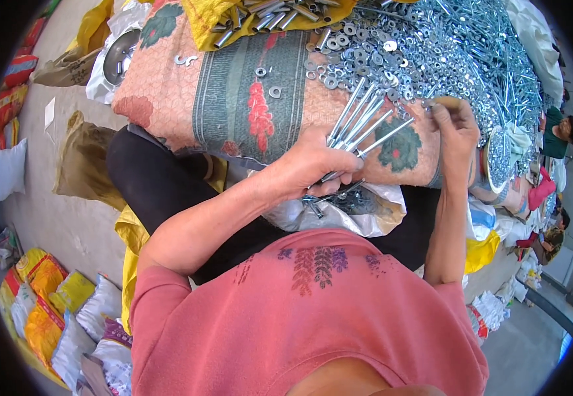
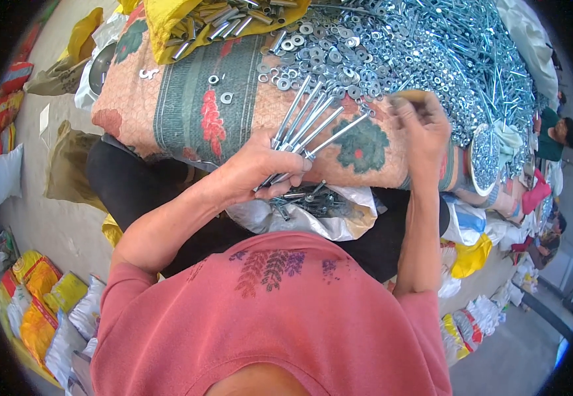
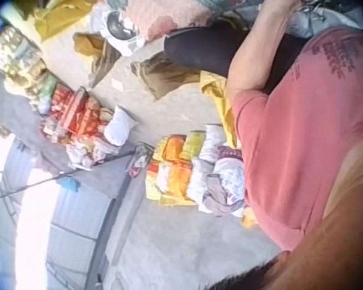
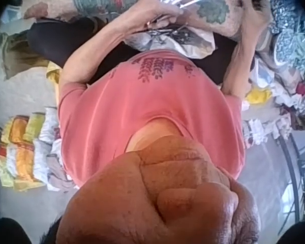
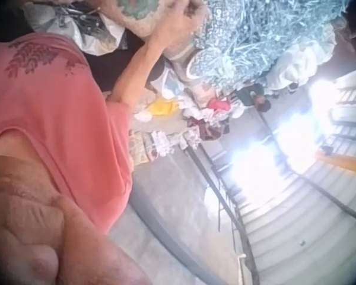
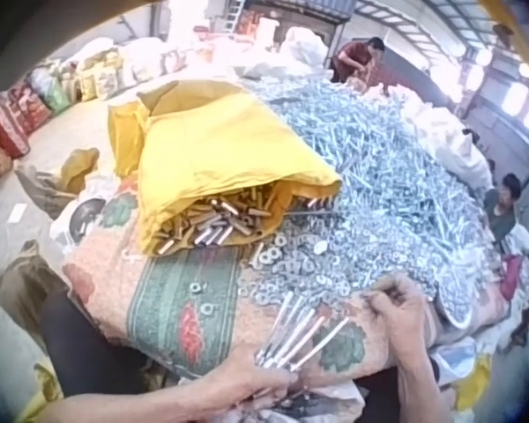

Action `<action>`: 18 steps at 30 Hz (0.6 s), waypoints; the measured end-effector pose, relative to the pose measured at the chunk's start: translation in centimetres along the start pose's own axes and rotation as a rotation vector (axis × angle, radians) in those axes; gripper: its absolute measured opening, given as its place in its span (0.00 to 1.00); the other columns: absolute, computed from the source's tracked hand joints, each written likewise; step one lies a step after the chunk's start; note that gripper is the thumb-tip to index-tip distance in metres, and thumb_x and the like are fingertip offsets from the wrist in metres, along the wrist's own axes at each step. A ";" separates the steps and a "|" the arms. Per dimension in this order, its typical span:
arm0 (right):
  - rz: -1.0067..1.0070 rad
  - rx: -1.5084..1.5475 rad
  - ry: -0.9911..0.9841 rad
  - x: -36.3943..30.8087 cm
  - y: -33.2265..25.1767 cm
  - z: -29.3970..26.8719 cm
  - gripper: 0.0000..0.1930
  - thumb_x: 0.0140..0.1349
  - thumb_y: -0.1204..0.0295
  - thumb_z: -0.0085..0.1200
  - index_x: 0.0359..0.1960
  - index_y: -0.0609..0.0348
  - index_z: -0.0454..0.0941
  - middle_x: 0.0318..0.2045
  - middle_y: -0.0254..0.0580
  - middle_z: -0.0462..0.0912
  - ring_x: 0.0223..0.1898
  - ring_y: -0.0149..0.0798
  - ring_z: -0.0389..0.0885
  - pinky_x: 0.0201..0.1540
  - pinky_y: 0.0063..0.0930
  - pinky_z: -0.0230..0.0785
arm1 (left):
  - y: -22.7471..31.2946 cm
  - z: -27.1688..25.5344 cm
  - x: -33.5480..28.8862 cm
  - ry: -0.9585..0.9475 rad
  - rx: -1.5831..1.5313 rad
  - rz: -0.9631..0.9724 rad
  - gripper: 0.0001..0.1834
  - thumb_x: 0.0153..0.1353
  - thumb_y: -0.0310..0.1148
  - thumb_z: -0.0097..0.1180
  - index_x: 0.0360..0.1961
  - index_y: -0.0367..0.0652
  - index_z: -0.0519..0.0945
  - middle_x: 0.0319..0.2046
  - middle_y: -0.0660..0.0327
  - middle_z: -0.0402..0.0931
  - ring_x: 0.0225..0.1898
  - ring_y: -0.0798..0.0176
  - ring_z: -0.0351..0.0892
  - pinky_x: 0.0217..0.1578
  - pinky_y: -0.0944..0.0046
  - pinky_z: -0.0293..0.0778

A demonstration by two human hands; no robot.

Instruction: The person assembles long bolts by hand, sliding washers and nuts onto them.

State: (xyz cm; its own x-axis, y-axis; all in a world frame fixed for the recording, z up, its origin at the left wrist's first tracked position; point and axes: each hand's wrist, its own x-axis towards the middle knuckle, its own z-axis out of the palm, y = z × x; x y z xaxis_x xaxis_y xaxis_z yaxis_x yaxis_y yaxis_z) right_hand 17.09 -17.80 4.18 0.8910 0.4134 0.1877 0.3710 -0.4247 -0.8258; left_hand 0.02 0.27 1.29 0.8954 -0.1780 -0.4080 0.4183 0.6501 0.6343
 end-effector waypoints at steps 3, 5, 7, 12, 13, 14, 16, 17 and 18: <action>0.142 0.458 -0.275 -1.9 -1.2 0.8 0.05 0.58 0.78 0.54 0.35 0.66 0.75 0.32 0.44 0.81 0.31 0.30 0.79 0.32 0.19 0.72 | 0.0 0.0 -0.1 -0.007 0.031 0.002 0.11 0.46 0.24 0.56 0.33 0.36 0.72 0.17 0.61 0.70 0.07 0.75 0.61 0.04 0.75 0.51; 0.201 0.648 -0.269 -2.4 -1.7 1.2 0.07 0.57 0.80 0.54 0.37 0.66 0.74 0.32 0.45 0.81 0.32 0.31 0.80 0.35 0.22 0.74 | 0.2 0.2 -0.2 -0.012 0.051 -0.012 0.12 0.47 0.26 0.58 0.34 0.35 0.72 0.17 0.61 0.70 0.07 0.75 0.62 0.04 0.75 0.51; 0.200 0.596 -0.284 -2.7 -2.0 1.1 0.07 0.57 0.81 0.54 0.37 0.66 0.73 0.34 0.46 0.80 0.33 0.31 0.80 0.36 0.23 0.75 | 0.2 0.1 -0.1 -0.015 0.070 -0.021 0.13 0.47 0.27 0.60 0.35 0.35 0.73 0.17 0.61 0.71 0.08 0.75 0.63 0.05 0.76 0.52; 0.068 0.558 -0.218 -3.7 -1.9 1.2 0.06 0.57 0.81 0.54 0.36 0.66 0.73 0.36 0.46 0.79 0.34 0.31 0.79 0.37 0.22 0.75 | 0.4 0.1 -0.1 -0.026 0.037 -0.042 0.10 0.45 0.24 0.58 0.30 0.36 0.72 0.15 0.61 0.70 0.06 0.76 0.61 0.04 0.75 0.50; 0.070 0.556 -0.215 -3.9 -1.8 1.2 0.06 0.57 0.81 0.54 0.36 0.66 0.73 0.36 0.46 0.79 0.34 0.31 0.79 0.37 0.22 0.75 | 0.4 0.1 -0.1 -0.028 0.036 -0.045 0.10 0.45 0.24 0.58 0.30 0.36 0.72 0.15 0.61 0.70 0.06 0.76 0.61 0.04 0.75 0.50; 0.101 0.541 -0.236 -4.0 -1.7 1.2 0.07 0.56 0.81 0.55 0.36 0.66 0.73 0.36 0.45 0.79 0.34 0.31 0.79 0.37 0.22 0.75 | 0.4 0.0 -0.1 -0.017 0.066 -0.047 0.10 0.45 0.24 0.58 0.30 0.37 0.73 0.15 0.62 0.70 0.07 0.76 0.61 0.04 0.75 0.50; 0.133 0.527 -0.256 -4.2 -1.7 1.3 0.08 0.56 0.80 0.55 0.37 0.66 0.73 0.35 0.45 0.79 0.34 0.31 0.79 0.37 0.21 0.75 | 0.4 -0.2 -0.2 -0.004 0.095 -0.051 0.10 0.45 0.25 0.58 0.30 0.37 0.73 0.15 0.62 0.70 0.07 0.76 0.62 0.04 0.75 0.51; 0.273 0.659 -0.338 -4.5 -2.0 1.5 0.09 0.56 0.80 0.56 0.38 0.66 0.73 0.35 0.45 0.80 0.33 0.32 0.80 0.37 0.22 0.75 | 0.3 -0.4 -0.2 -0.018 0.132 -0.037 0.12 0.46 0.27 0.60 0.32 0.36 0.74 0.15 0.62 0.70 0.08 0.77 0.62 0.05 0.76 0.51; 0.416 0.789 -0.420 -4.8 -2.2 1.7 0.10 0.56 0.79 0.56 0.39 0.66 0.73 0.34 0.45 0.80 0.32 0.33 0.80 0.36 0.22 0.75 | 0.3 -0.4 -0.2 -0.032 0.169 -0.023 0.14 0.48 0.28 0.61 0.35 0.35 0.75 0.16 0.62 0.70 0.09 0.77 0.63 0.06 0.77 0.52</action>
State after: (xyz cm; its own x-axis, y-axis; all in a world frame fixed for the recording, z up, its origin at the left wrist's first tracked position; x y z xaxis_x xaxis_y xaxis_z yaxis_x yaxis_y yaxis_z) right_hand 11.50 -17.47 4.18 0.6892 0.6699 -0.2761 -0.3679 -0.0047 -0.9299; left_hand -0.07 0.81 1.26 0.8886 -0.2169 -0.4042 0.4561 0.5122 0.7277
